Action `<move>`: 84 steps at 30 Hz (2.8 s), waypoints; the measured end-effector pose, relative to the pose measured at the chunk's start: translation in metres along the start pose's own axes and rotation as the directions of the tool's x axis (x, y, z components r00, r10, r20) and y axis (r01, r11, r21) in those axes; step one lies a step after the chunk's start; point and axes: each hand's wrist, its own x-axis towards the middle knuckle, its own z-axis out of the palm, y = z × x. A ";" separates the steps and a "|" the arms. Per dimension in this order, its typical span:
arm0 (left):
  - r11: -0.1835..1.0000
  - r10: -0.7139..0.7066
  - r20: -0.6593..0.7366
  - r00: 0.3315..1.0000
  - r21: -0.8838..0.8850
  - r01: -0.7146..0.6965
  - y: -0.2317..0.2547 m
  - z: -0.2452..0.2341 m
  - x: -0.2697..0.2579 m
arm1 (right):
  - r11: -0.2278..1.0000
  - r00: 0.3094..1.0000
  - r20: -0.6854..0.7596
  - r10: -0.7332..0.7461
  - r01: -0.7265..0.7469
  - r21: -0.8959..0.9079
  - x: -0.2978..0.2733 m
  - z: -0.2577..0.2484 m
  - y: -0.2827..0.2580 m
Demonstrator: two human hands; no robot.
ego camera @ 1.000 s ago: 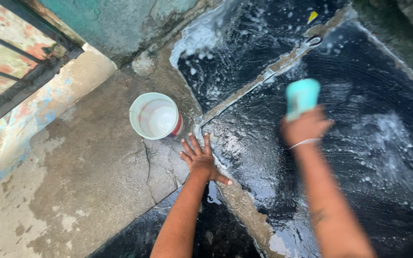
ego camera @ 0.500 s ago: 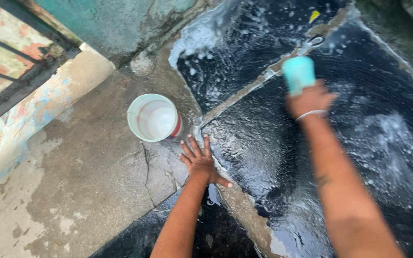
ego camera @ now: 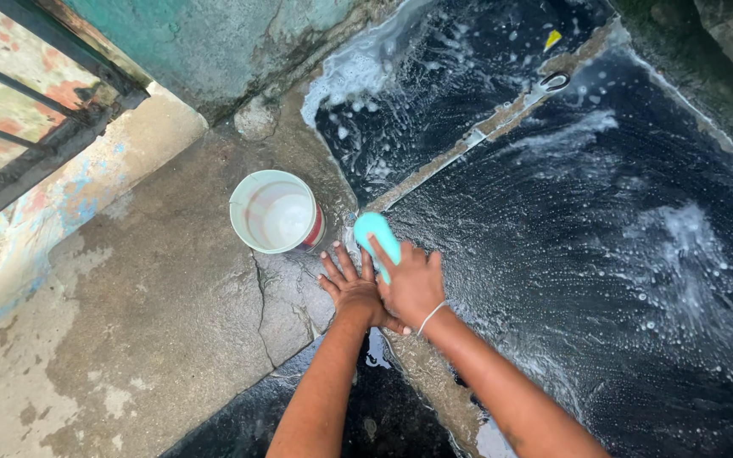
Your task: The person scrubs a dark stone slab on the ground using a blue sponge and soapy water from a bucket.
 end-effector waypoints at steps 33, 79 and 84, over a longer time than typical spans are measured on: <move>1.000 -0.003 0.023 1.000 -0.025 0.003 -0.002 0.000 0.000 | 0.978 0.984 0.129 0.126 -0.102 -0.180 0.039 -0.019 0.054; 0.999 -0.040 -0.027 0.999 -0.034 0.039 0.000 -0.003 -0.007 | 0.927 0.929 -0.050 0.366 -0.359 0.112 -0.099 -0.030 -0.016; 0.996 -0.069 0.008 0.998 -0.063 0.069 0.003 -0.002 -0.003 | 0.629 0.629 -0.004 0.777 -0.777 -0.003 -0.129 -0.044 0.119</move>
